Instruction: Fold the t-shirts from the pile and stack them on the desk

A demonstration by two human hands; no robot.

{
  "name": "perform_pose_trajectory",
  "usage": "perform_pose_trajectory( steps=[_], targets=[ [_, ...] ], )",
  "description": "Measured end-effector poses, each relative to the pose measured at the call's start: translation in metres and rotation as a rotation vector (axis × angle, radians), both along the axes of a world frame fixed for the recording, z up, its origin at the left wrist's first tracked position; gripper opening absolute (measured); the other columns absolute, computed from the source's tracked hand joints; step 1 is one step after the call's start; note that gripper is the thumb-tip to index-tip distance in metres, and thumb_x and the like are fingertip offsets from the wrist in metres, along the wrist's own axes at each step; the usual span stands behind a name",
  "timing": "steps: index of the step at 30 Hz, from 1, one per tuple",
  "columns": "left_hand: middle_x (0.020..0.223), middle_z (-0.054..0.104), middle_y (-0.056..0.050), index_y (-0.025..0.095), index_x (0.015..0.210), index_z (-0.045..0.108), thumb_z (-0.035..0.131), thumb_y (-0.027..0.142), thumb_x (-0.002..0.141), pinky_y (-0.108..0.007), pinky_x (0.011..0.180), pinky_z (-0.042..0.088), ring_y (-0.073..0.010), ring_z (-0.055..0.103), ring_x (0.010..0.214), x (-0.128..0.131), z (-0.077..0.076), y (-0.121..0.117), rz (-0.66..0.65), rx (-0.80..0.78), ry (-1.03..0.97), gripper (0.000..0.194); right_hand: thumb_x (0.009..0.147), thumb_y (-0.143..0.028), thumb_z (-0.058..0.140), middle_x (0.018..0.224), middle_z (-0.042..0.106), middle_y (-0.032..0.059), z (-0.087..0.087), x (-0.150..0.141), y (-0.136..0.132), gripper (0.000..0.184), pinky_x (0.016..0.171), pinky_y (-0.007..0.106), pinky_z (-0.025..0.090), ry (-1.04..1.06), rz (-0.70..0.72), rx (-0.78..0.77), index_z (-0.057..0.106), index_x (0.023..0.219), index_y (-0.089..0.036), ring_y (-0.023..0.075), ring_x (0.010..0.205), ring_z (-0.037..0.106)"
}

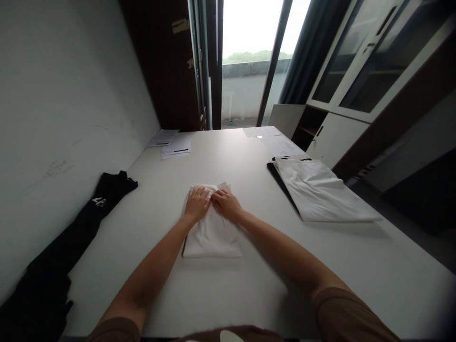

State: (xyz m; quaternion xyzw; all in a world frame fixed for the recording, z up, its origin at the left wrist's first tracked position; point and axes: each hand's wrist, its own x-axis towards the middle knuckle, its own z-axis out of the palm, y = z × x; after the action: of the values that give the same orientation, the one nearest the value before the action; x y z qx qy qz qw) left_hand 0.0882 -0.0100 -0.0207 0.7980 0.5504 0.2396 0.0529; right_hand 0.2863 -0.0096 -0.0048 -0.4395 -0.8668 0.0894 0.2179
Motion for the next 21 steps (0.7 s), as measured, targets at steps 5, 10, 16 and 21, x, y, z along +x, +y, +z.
perform_pose_trajectory(
  steps=[5,10,16,21],
  targets=[
    [0.166,0.036,-0.014,0.024,0.151,0.052,0.05,0.041,0.101,-0.061,0.125,0.017,-0.0357,0.029,0.153,-0.003,-0.012,0.004,0.028,-0.146,0.038,0.052,0.104,-0.031,0.051,0.156,0.048,0.0111,-0.017,0.004,0.009,0.042,0.122,0.043,0.025,-0.048,-0.1,-0.062,0.057,0.145,-0.023,0.0256,0.146,0.039],
    [0.17,0.028,-0.013,0.026,0.158,0.044,0.045,0.049,0.103,-0.063,0.124,0.015,-0.0364,0.021,0.157,-0.008,-0.014,0.005,0.09,-0.19,0.099,0.059,0.106,-0.035,0.045,0.161,0.042,0.0131,-0.025,0.025,0.034,0.045,0.122,0.05,0.022,-0.051,-0.315,-0.102,0.055,0.148,-0.023,0.0302,0.151,0.032],
    [0.17,0.028,-0.012,0.027,0.158,0.043,0.044,0.05,0.103,-0.061,0.125,0.015,-0.0352,0.021,0.158,-0.008,-0.014,0.006,0.084,-0.173,0.093,0.06,0.1,-0.029,0.055,0.139,0.061,0.0126,-0.028,0.048,0.052,0.028,0.112,0.038,0.037,0.116,-0.362,-0.067,0.068,0.123,-0.02,0.0257,0.13,0.052],
    [0.17,0.026,-0.013,0.023,0.159,0.042,0.039,0.05,0.105,-0.061,0.125,0.018,-0.0354,0.021,0.158,-0.006,-0.008,0.002,0.099,-0.183,0.168,0.061,0.093,-0.028,0.066,0.132,0.064,0.011,-0.034,0.05,0.06,0.025,0.108,0.037,0.039,0.103,-0.282,-0.102,0.069,0.116,-0.021,0.0248,0.122,0.055]
  ],
)
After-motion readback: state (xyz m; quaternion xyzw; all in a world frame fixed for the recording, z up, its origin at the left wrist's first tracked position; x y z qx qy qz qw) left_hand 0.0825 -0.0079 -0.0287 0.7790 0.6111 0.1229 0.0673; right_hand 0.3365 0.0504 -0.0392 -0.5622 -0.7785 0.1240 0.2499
